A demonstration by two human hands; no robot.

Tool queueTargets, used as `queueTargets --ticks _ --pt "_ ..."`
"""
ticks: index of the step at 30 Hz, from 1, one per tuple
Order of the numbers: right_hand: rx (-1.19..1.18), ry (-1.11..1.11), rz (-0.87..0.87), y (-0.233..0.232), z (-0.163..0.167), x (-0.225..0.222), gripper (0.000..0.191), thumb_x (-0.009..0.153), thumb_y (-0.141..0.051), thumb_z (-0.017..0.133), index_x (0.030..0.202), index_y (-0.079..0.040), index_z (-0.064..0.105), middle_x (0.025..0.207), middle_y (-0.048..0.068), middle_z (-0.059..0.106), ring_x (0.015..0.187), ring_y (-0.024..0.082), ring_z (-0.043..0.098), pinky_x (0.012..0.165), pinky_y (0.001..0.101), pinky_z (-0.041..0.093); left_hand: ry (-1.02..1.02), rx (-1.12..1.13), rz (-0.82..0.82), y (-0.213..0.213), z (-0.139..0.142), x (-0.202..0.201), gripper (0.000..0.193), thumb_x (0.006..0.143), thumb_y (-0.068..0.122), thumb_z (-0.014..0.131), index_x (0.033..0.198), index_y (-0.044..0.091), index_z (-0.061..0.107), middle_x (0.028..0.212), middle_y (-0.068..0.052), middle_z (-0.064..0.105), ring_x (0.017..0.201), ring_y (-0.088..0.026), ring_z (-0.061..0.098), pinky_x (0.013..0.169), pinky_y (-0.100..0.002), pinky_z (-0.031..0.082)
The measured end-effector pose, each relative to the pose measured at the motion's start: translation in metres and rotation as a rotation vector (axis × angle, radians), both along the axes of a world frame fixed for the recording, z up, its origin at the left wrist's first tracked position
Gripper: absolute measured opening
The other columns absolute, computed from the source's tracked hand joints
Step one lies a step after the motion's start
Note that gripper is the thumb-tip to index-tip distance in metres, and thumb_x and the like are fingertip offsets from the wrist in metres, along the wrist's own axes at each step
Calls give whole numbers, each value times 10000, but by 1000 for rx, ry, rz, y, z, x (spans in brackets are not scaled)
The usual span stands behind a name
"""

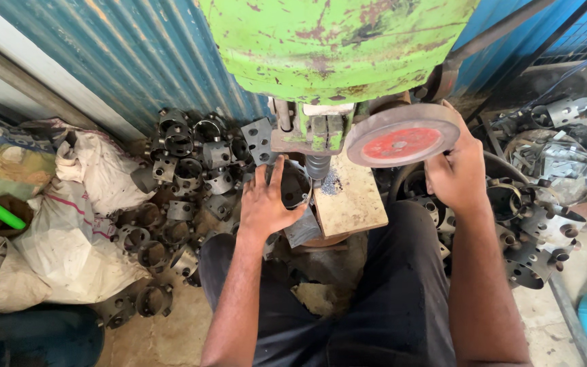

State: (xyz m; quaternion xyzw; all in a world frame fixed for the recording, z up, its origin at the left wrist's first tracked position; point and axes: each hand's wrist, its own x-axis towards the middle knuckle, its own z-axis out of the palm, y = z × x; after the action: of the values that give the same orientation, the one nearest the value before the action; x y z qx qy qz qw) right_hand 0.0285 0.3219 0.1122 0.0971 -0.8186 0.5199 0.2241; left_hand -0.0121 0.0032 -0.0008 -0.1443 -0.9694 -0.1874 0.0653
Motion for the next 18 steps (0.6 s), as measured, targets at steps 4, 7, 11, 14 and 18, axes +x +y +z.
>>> queueTargets --ticks 4,7,11,14,18 --pt "60 45 -8 1 -1 0 396 1011 2 513 1400 57 559 719 49 649 488 101 568 796 263 536 -22 3 -16 -1 -2 -1 1150 634 510 877 1574 126 337 1369 -248 462 1156 -465 584 986 -566 471" --pt "101 94 -11 1 -2 -1 356 1028 -8 529 1374 55 582 715 52 644 514 108 584 982 275 551 -24 12 -19 -1 -4 -2 1147 633 501 881 1574 125 341 1371 -253 460 1184 -460 571 1002 -575 456" --pt "91 116 -11 1 -4 -2 369 1029 -10 530 1389 61 575 807 60 675 552 107 594 889 265 558 -25 17 -14 -1 -5 -3 1154 613 485 888 1569 127 351 1387 -260 455 1202 -460 558 1013 -574 446" --pt "36 17 -49 1 -4 -1 411 1003 -26 531 1407 50 556 762 45 670 499 91 578 644 242 526 5 46 -19 -1 -7 -4 1160 599 478 895 1566 124 361 1386 -269 459 1209 -461 559 1020 -575 444" --pt "41 41 -2 -7 6 2 400 1015 -6 523 1410 48 559 814 44 670 525 101 579 580 274 496 10 56 -15 -2 -8 -2 1149 602 476 892 1564 124 370 1396 -261 464 1210 -463 558 1020 -575 445"
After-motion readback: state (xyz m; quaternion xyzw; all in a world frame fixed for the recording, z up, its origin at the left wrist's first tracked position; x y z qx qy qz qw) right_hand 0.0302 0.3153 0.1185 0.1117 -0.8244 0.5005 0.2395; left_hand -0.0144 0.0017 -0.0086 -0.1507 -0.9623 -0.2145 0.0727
